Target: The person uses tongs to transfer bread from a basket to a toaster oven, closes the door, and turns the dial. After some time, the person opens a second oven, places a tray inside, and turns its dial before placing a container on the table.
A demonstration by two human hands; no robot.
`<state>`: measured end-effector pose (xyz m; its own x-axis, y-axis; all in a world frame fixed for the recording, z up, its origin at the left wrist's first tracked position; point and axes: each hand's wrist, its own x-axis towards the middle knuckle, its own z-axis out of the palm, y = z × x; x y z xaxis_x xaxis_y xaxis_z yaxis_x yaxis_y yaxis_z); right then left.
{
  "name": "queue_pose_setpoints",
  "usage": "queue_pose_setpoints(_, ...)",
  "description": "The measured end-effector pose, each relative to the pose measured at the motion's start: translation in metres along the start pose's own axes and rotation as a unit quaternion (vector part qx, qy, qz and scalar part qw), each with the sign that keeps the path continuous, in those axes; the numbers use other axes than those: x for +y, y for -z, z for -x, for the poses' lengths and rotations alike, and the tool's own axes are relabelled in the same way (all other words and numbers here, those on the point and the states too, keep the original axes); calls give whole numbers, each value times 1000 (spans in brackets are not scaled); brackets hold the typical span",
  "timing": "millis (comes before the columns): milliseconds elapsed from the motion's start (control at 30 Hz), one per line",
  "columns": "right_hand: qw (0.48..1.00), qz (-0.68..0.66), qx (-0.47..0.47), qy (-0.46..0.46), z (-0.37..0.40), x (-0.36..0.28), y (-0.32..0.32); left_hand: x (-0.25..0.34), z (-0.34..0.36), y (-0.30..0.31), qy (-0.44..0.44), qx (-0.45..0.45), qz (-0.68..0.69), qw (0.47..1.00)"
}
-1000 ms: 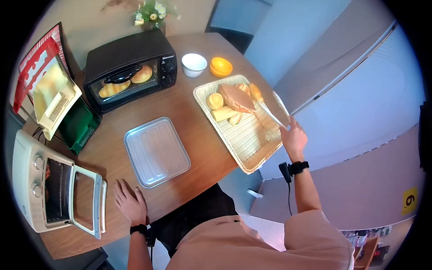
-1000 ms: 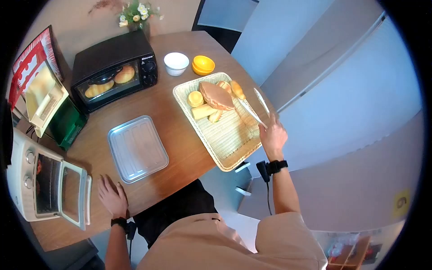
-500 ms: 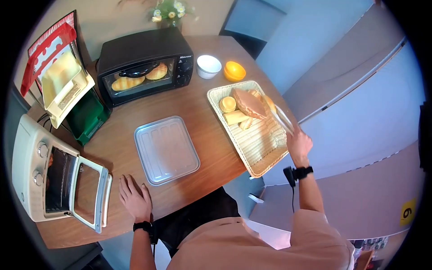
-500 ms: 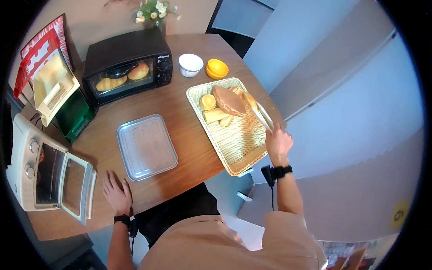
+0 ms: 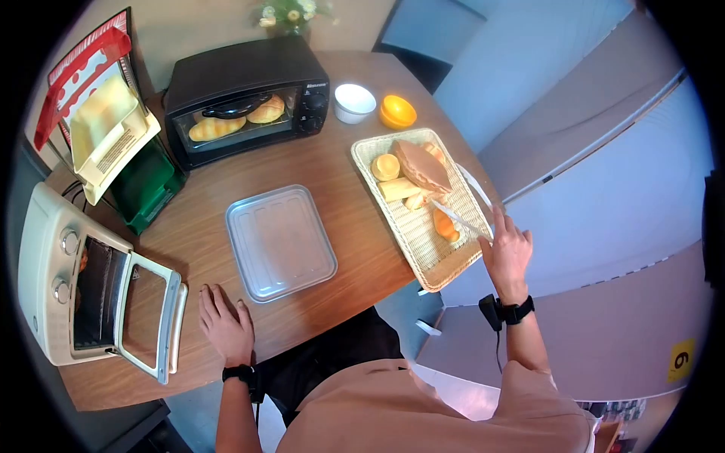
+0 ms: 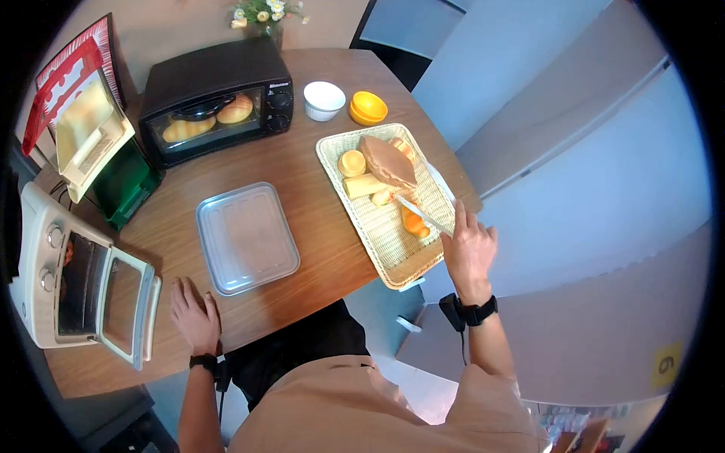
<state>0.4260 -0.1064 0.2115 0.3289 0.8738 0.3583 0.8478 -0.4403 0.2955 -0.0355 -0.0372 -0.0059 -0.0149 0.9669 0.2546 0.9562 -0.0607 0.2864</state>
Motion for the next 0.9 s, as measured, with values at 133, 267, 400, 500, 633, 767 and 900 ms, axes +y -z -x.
queue_pose_setpoints(133,992,34,69,98,-20,-3,-15,1,0,2,7,-10,5,1000)
queue_pose_setpoints(267,979,51,117,158,-32,2,-31,1,0,1,9,-14,9,1000)
queue_pose_setpoints(400,982,16,123,143,-37,10,-22,0,1,0,9,-9,12,1000)
queue_pose_setpoints(500,989,-22,120,88,-35,21,-12,3,0,2,14,-10,18,1000)
queue_pose_setpoints(633,986,-147,59,-49,-14,40,-9,-1,0,-1,9,-3,17,1000)
queue_pose_setpoints(767,903,-360,-78,-219,18,83,-35,-1,0,-2,2,4,14,1000)
queue_pose_setpoints(900,803,-484,-144,-317,53,83,-39,0,0,1,5,2,15,1000)
